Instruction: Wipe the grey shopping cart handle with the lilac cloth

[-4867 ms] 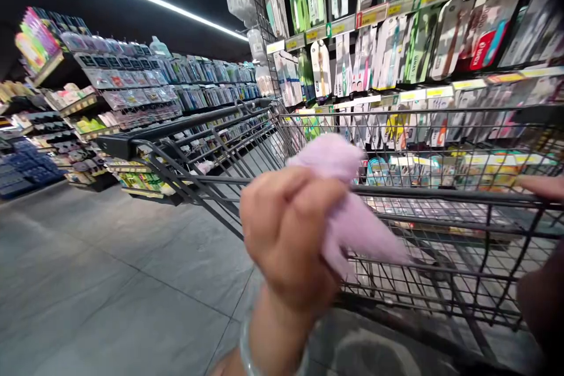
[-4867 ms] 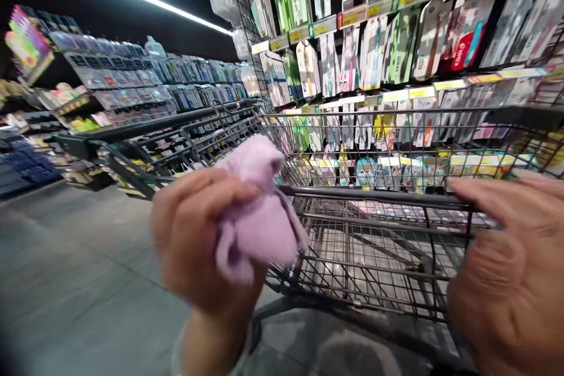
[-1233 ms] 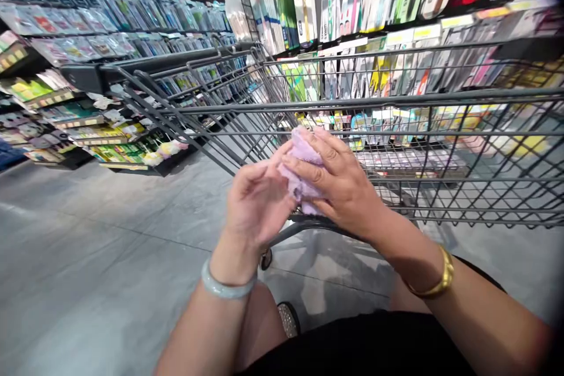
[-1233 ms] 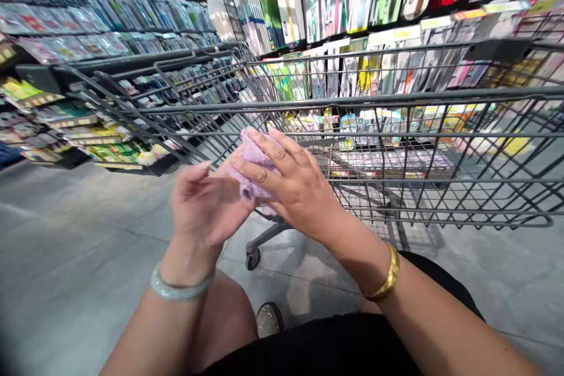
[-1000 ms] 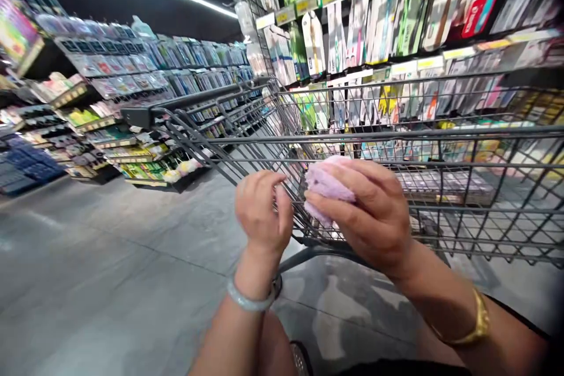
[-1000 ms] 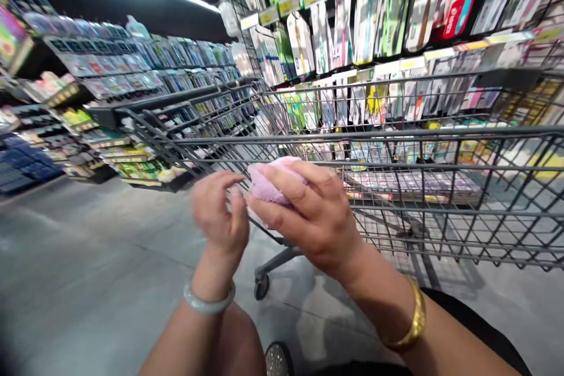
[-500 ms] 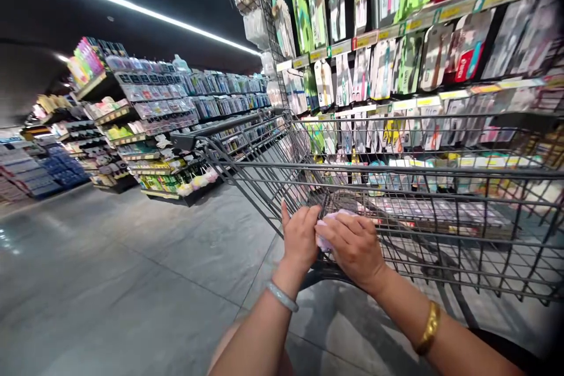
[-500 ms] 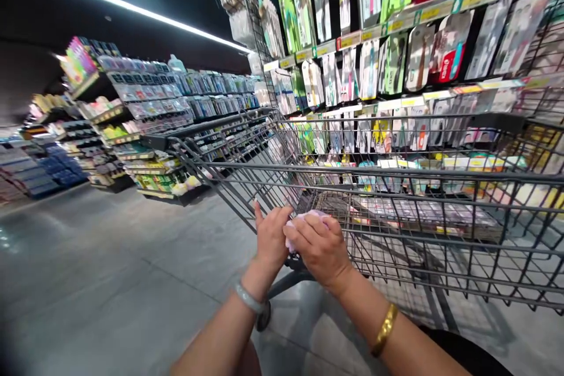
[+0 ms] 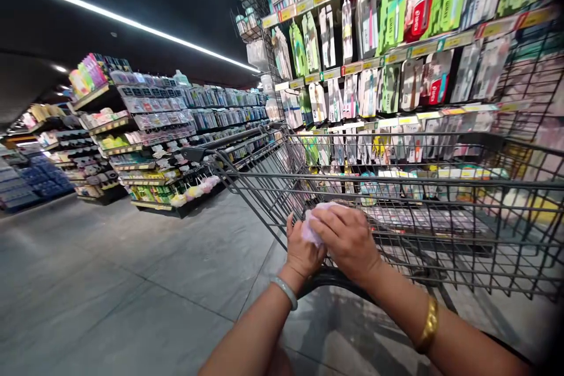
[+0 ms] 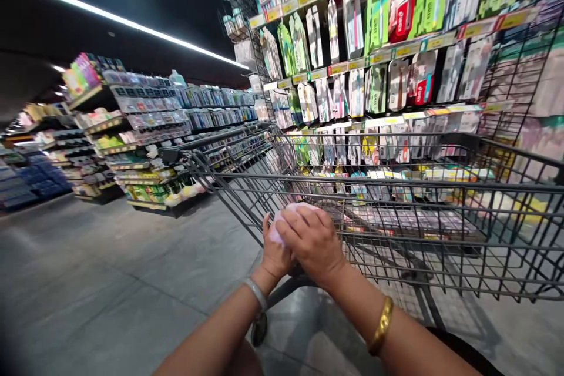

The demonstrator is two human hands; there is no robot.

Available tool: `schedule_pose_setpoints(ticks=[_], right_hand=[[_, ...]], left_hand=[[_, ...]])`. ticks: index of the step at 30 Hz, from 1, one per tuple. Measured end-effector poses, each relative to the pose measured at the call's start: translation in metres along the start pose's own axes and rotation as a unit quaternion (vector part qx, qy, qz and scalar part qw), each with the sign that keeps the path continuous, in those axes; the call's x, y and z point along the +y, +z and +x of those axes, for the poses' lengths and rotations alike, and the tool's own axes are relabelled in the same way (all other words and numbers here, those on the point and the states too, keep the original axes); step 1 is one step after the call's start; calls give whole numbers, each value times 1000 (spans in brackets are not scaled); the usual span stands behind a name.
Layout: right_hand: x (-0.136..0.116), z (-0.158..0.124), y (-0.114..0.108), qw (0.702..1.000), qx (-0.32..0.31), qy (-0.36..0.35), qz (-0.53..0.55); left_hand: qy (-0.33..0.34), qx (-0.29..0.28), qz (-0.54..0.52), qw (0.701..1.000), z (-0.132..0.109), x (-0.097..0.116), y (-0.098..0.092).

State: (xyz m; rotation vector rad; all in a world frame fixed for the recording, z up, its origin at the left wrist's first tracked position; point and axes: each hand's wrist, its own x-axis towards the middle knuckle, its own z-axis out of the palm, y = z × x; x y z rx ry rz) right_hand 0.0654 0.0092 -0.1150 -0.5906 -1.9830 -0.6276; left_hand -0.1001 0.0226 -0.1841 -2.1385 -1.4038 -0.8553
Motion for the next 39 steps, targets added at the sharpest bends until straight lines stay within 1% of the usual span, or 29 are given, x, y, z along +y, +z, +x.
schedule_pose_setpoints(ticks=[1, 4, 6, 8, 11, 14, 15, 17, 20, 22, 25, 27, 30, 33, 35, 37, 39], right_hand=[[-1, -9, 5, 1000, -11, 1, -13], [-3, -36, 15, 996, -74, 8, -48], [-2, -47, 14, 992, -109, 6, -63], [-1, -49, 9, 989, -132, -7, -69], [1, -40, 0, 990, -123, -11, -68], [7, -38, 1, 992, -81, 28, -91], [8, -43, 4, 992, -74, 29, -98], [12, -61, 13, 991, -78, 0, -105], [16, -93, 21, 987, -108, -61, -102], [18, -103, 20, 985, -124, -67, -99], [22, -97, 16, 984, -141, -53, -92], [28, -93, 16, 987, -125, -47, -88], [37, -101, 15, 981, -154, -81, -81], [43, -113, 3, 972, -197, -109, -70], [47, -110, -9, 971, -206, -106, -63], [50, -102, -20, 976, -187, -93, -68], [53, -95, -27, 983, -153, -57, -84]], left_hand=[[3, -7, 10, 1000, 0, -1, -4], [3, -20, 38, 999, 0, -2, -17], [2, -24, 43, 999, 1, 0, -23], [-10, -19, 42, 999, 2, 4, -26], [-30, -10, 29, 999, 5, 9, -27], [-29, -13, 13, 999, 10, 9, -28], [-25, -14, 8, 1000, 11, 8, -28], [-19, -11, 2, 1000, 14, 6, -28], [-19, 2, -2, 1000, 16, 3, -27], [-10, 9, 9, 1000, 17, 1, -25], [6, 14, 39, 999, 18, -2, -22], [10, 17, 48, 999, 18, -3, -18], [9, 29, 52, 998, 19, -3, -13], [11, 34, 49, 998, 19, -1, -12], [10, 33, 40, 999, 18, 2, -13], [5, 36, 33, 999, 18, 4, -14], [-1, 36, 28, 999, 17, 5, -14]])
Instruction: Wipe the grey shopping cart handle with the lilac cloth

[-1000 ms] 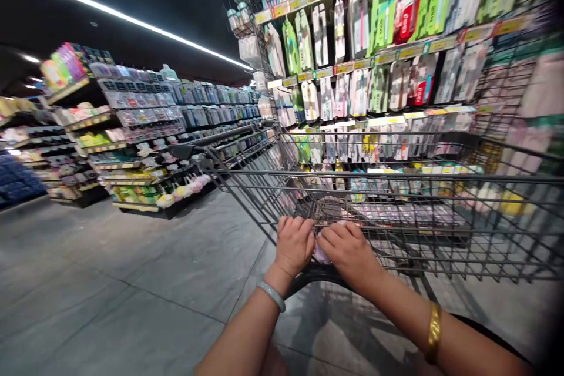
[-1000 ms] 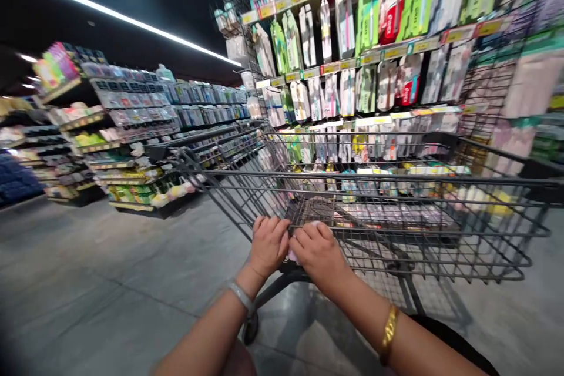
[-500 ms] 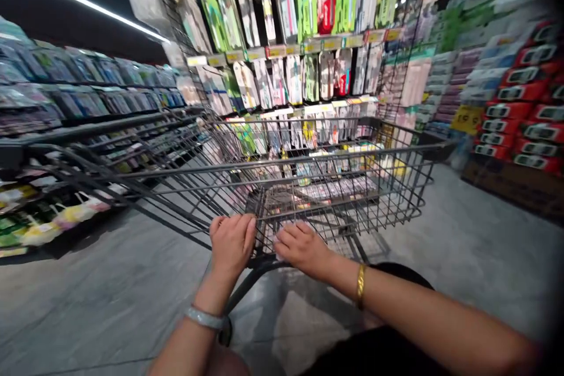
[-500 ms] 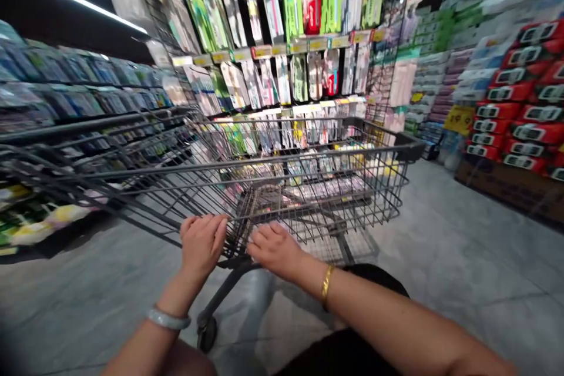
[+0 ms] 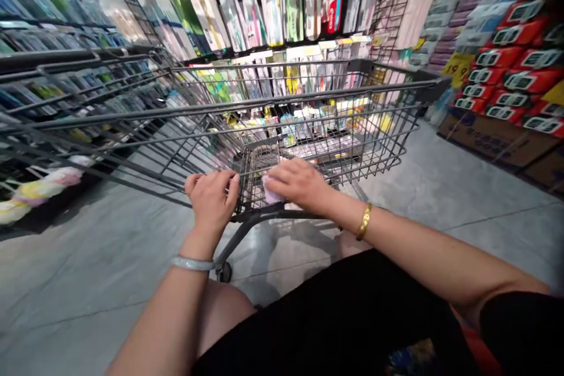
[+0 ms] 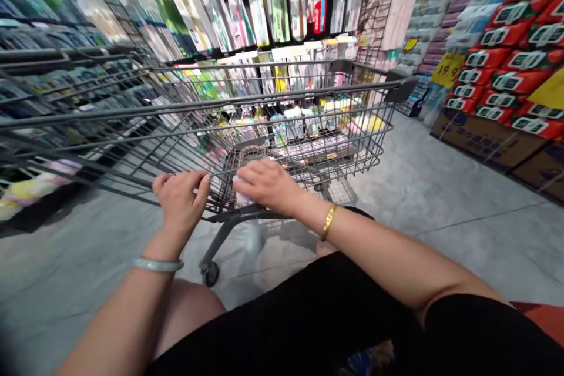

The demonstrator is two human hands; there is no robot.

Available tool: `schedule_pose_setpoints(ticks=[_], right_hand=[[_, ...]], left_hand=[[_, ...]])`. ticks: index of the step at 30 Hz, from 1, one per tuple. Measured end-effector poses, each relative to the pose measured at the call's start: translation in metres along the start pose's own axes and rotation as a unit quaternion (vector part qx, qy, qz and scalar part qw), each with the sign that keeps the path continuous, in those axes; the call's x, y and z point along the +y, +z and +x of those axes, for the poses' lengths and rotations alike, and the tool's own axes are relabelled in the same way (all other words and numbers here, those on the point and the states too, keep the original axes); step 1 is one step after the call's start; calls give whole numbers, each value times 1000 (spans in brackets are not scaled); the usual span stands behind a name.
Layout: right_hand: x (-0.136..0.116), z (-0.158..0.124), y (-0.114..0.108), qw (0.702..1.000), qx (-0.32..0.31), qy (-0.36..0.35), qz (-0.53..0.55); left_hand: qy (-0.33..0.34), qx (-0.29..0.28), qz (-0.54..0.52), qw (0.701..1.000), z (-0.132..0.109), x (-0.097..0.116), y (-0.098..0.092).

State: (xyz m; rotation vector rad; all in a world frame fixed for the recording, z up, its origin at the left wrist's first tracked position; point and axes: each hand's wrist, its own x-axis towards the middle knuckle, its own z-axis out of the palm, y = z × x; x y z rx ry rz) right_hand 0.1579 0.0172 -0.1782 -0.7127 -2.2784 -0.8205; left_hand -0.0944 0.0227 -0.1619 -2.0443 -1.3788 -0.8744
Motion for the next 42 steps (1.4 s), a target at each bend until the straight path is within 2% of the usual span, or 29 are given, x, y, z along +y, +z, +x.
schedule_pose_setpoints(ticks=[2, 4, 6, 8, 10, 14, 15, 19, 20, 25, 27, 29, 32, 34, 36, 40, 42], right_hand=[[-1, -5, -1, 999, 0, 43, -9], [-6, -17, 1, 997, -56, 58, -2], [-9, -29, 2, 992, -120, 34, 14], [-6, -33, -3, 988, -149, 11, 25], [3, -27, -12, 992, -123, 22, 10], [14, -18, -19, 993, -19, 104, -45], [12, -21, -17, 992, -22, 113, -49], [-1, -41, -9, 988, -109, 104, -20], [0, -42, -11, 988, -105, 110, -12], [24, -22, -38, 978, 50, 197, -50], [27, -19, -42, 969, 72, 226, -70], [21, -27, -37, 973, 32, 216, -77], [7, -50, -25, 980, -108, 156, -52], [5, -60, -24, 975, -164, 150, -22], [12, -59, -34, 973, -144, 178, -11], [38, -42, -61, 969, -4, 241, -47], [43, -42, -64, 960, 33, 269, -66]], left_hand=[[-7, -9, -9, 1000, 0, -1, 0], [-12, -23, -19, 999, -1, -2, 1], [-14, -32, -26, 999, -1, -4, 2], [-12, -35, -29, 999, -2, -5, 2], [-13, -34, -27, 999, -2, -6, 2], [-14, -32, -30, 999, -2, -6, 3], [-14, -31, -33, 999, -2, -6, 3], [-11, -32, -39, 999, -3, -6, 3], [-9, -32, -39, 999, -3, -6, 2], [-9, -44, -37, 998, -4, -6, 0], [-9, -49, -37, 998, -4, -7, -1], [-7, -54, -38, 998, -3, -7, -2], [0, -58, -41, 997, -2, -8, -4], [4, -61, -42, 997, -2, -8, -6], [7, -65, -42, 997, -2, -8, -8], [4, -64, -39, 997, -2, -8, -8], [3, -63, -39, 997, -2, -8, -8]])
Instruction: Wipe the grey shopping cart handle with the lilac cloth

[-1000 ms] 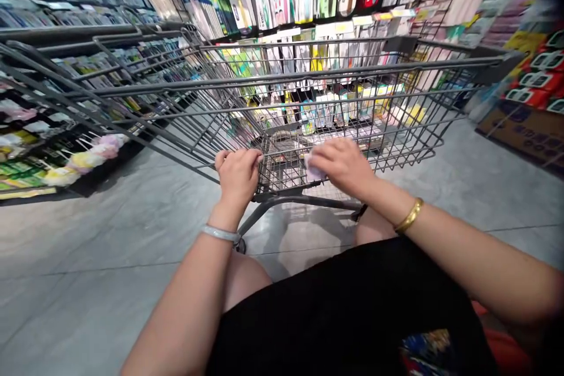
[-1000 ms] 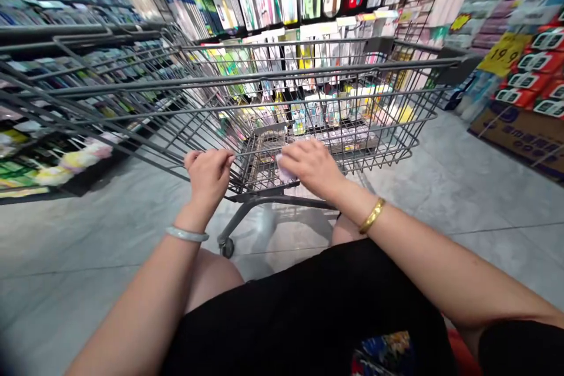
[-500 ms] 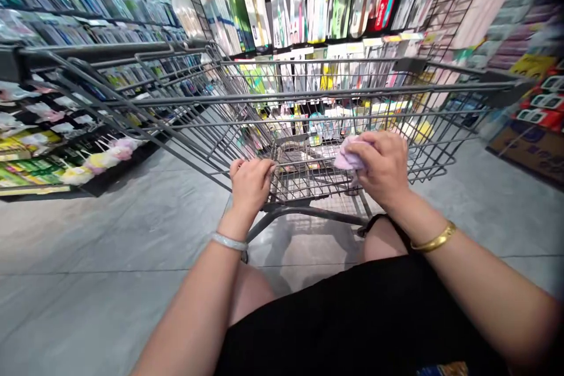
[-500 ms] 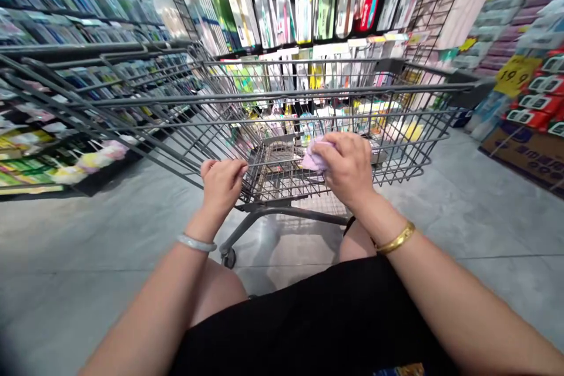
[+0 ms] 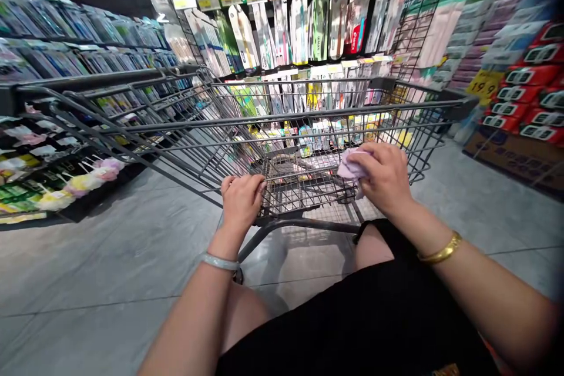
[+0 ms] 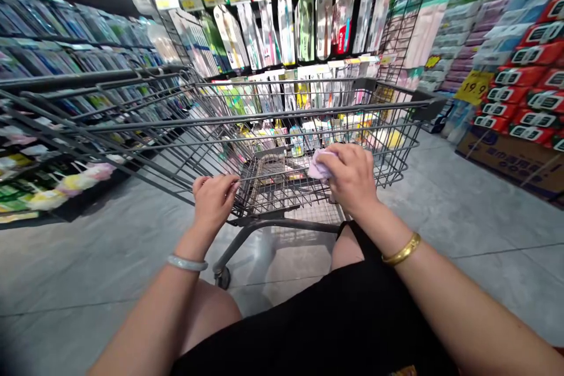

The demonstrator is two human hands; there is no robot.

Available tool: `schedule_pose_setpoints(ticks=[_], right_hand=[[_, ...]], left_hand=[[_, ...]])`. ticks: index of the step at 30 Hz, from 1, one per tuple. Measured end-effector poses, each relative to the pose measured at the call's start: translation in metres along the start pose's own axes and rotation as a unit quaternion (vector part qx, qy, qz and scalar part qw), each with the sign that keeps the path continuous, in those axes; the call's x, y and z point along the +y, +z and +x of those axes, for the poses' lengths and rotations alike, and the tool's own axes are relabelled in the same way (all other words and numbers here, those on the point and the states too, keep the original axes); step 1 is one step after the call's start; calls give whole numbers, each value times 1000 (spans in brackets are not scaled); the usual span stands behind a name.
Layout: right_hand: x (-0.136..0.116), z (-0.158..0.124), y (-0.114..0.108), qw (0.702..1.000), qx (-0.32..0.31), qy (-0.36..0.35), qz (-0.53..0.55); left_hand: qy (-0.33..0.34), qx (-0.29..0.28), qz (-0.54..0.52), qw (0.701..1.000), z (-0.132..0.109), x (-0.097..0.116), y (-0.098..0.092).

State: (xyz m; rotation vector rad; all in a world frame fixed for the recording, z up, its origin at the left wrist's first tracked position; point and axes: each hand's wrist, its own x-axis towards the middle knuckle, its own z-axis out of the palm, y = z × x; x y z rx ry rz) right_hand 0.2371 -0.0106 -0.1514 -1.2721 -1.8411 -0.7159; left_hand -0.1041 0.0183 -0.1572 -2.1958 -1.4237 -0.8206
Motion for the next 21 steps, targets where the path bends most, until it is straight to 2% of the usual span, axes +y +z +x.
schedule_pose_setpoints(ticks=[2, 5, 7, 9, 12, 14, 16, 18, 20, 21], right_hand=[[3, -12, 6, 1000, -16, 5, -11], [6, -40, 20, 993, -114, -36, -14], [10, -49, 22, 987, -155, -37, 1], [14, -45, 16, 991, -133, -9, 21], [16, -26, 6, 999, -41, 20, 25], [14, -20, 6, 999, -3, 36, 14], [11, -26, 12, 999, -23, 48, 7], [11, -39, 20, 996, -81, 42, 15], [19, -50, 21, 991, -123, 30, 46], [25, -52, 19, 990, -121, 31, 64]], left_hand=[[1, 0, -1, 1000, 1, 0, 0], [2, -3, -2, 1000, 2, 0, -1], [2, -4, -1, 1000, 2, 0, -1], [1, -4, -1, 1000, 2, 0, -1], [1, -5, -4, 1000, 2, 0, -1], [1, -7, -7, 1000, 3, 0, -2], [1, -8, -8, 1000, 4, 1, -4], [-1, -10, -7, 1000, 4, 3, -7], [-4, -13, -3, 1000, 4, 5, -10], [-6, -14, 0, 1000, 4, 6, -11]])
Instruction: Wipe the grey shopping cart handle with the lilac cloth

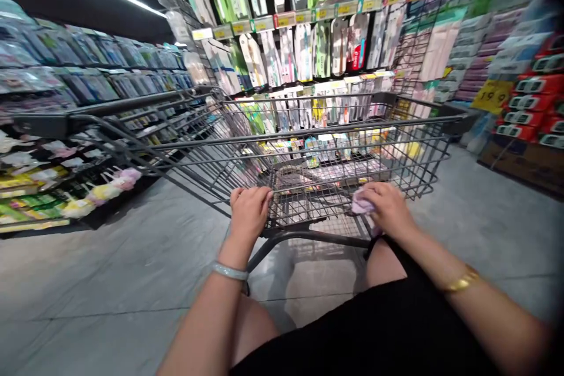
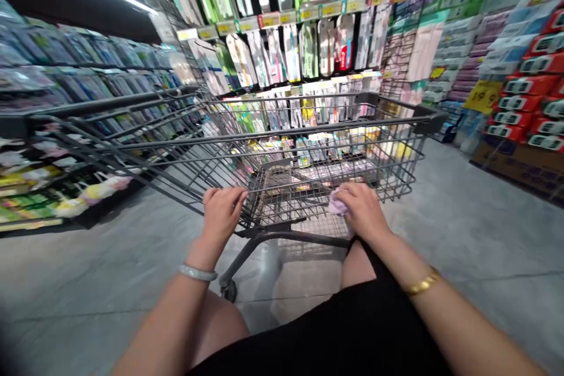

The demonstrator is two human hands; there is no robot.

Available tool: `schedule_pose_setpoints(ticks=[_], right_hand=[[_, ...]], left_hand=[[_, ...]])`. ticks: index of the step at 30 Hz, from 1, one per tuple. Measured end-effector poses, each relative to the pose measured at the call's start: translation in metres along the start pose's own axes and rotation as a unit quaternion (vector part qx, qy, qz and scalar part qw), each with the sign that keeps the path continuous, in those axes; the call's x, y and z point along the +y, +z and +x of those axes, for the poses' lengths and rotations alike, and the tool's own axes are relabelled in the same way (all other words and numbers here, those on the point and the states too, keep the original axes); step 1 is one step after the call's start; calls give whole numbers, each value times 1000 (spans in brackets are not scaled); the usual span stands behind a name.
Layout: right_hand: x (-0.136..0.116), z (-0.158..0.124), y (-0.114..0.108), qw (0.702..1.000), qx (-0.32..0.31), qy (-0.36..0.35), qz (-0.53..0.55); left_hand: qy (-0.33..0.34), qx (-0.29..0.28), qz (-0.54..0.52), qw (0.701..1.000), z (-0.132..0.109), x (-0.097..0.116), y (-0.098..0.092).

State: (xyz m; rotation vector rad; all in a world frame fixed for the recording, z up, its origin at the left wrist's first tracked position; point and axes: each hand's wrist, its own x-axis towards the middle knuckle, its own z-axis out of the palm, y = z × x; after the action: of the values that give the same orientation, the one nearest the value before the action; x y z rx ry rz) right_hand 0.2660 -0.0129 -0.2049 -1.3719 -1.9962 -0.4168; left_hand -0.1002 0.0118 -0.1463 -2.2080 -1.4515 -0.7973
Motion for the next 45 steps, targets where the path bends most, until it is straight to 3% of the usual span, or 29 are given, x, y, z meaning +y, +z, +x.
schedule_pose_setpoints(ticks=[4, 6, 11, 14, 16, 20, 22, 24, 26, 28, 31, 34, 36, 41, 45], right_hand=[[28, 12, -26, 983, 166, 84, -7], [33, 22, -36, 967, 220, 129, -26], [9, 25, -18, 958, 222, 181, -22], [3, 14, -3, 964, 208, 163, -13], [9, 11, -5, 969, 208, 134, 12], [18, 25, -26, 939, 317, 128, 48], [8, 36, -31, 937, 318, 140, 38], [-10, 41, -26, 948, 286, 139, 16], [-25, 39, -14, 957, 257, 134, -7], [-25, 32, -5, 972, 208, 113, -17], [1, 22, -9, 982, 175, 67, -3], [25, 27, -27, 947, 297, 122, 18], [22, 38, -32, 925, 340, 165, 28], [-10, 49, -10, 953, 268, 139, 22], [11, 32, -11, 971, 228, 66, 11]], left_hand=[[-15, 3, 10, 1000, -2, 0, -3], [-23, 9, 14, 1000, -4, 1, -6], [-59, 39, 31, 997, -8, 13, -13], [-102, 63, 57, 991, -9, 25, -17], [-129, 82, 72, 986, -9, 30, -20], [-176, 150, 67, 971, -17, 32, -23], [-137, 160, 38, 977, -23, 39, -18], [-18, 130, -11, 991, -26, 52, -8], [113, 106, -46, 987, -25, 69, 5], [177, 115, -53, 976, -20, 84, 17], [162, 103, -56, 980, -10, 91, 29], [131, 40, -73, 988, -3, 86, 30], [120, 11, -78, 990, -1, 82, 28], [76, -11, -84, 994, 6, 79, 20], [61, -5, -84, 995, 9, 76, 15]])
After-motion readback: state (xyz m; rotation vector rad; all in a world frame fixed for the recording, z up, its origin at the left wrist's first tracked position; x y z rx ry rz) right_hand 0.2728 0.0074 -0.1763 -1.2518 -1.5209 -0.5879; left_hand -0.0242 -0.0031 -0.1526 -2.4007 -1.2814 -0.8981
